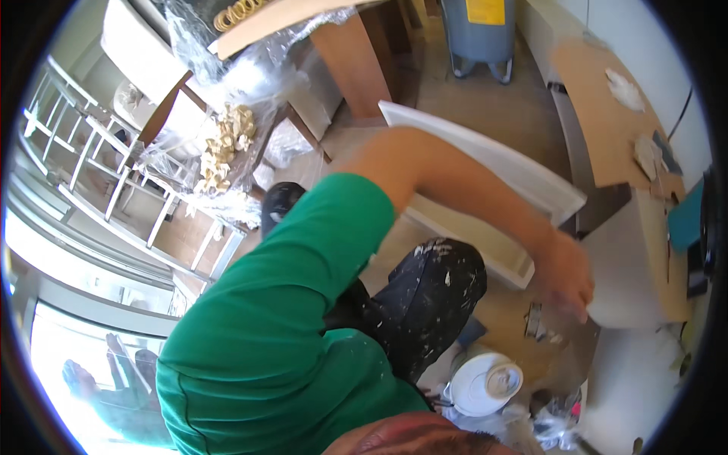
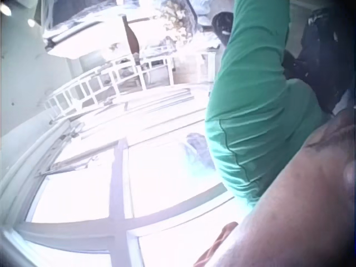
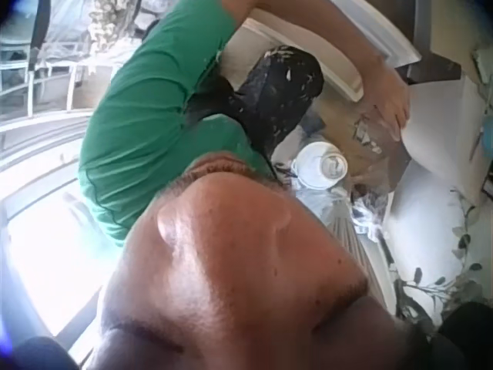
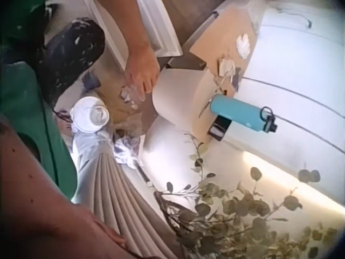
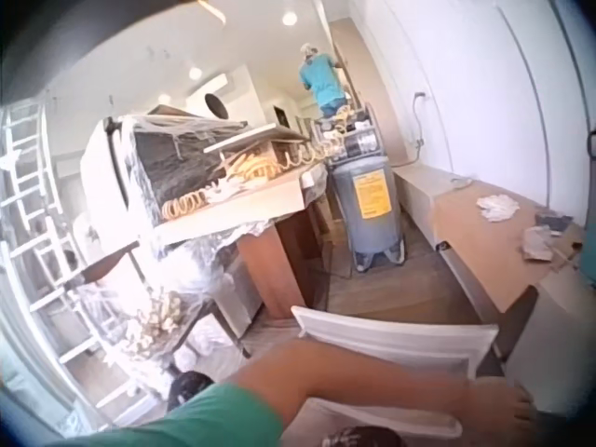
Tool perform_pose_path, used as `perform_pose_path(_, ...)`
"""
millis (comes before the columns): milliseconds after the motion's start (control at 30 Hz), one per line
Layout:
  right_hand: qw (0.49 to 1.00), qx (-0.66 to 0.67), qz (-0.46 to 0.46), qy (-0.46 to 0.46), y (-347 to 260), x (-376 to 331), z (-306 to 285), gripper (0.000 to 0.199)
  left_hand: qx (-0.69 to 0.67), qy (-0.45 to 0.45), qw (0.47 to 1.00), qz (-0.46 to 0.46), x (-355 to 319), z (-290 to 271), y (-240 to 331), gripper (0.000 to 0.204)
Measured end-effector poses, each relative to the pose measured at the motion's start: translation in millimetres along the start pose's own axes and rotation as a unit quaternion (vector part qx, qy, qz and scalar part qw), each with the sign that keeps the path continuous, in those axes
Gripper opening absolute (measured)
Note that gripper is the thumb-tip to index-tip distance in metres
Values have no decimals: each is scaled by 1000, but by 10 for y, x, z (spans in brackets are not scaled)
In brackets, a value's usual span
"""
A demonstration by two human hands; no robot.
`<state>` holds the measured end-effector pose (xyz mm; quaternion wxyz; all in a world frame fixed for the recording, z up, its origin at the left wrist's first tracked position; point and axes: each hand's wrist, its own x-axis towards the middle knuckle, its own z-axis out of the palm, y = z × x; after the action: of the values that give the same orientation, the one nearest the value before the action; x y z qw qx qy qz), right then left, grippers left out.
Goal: The person applies masking tape to the inside edges of a drawer and then uses a brush to apply paint from a small container to a wooden piece inside the drawer.
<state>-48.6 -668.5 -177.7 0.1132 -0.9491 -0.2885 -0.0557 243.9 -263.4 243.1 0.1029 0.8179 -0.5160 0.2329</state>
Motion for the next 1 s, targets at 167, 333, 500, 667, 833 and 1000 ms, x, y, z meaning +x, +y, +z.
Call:
perform_pose_path(167,998,-33,15,-46,100,-56,-53,61,108,-52,993,-18,-400,-469,40,34)
perform_pose_path(333,996,-81,3,-45,210,-139,28,62,191,-85,977,-48,-552,-1181,191,36)
perform_pose_path(500,994,-102,-44,-19,325,-261,205,63,276,-81,956,-55,-869,-1661,700,43)
perform_pose_path(667,990,-101,-99,-11,459,-265,314,64,300,-149,935,-118,-1185,-1924,1436,49)
perform_pose_path(833,984,-81,-154,-30,410,-62,438,65,345,-129,923,-115,-1352,-2188,1507,49)
perform_pose_path(1000,983,-45,-179,-7,228,161,584,66,367,-128,898,-208,-875,-2432,1667,46)
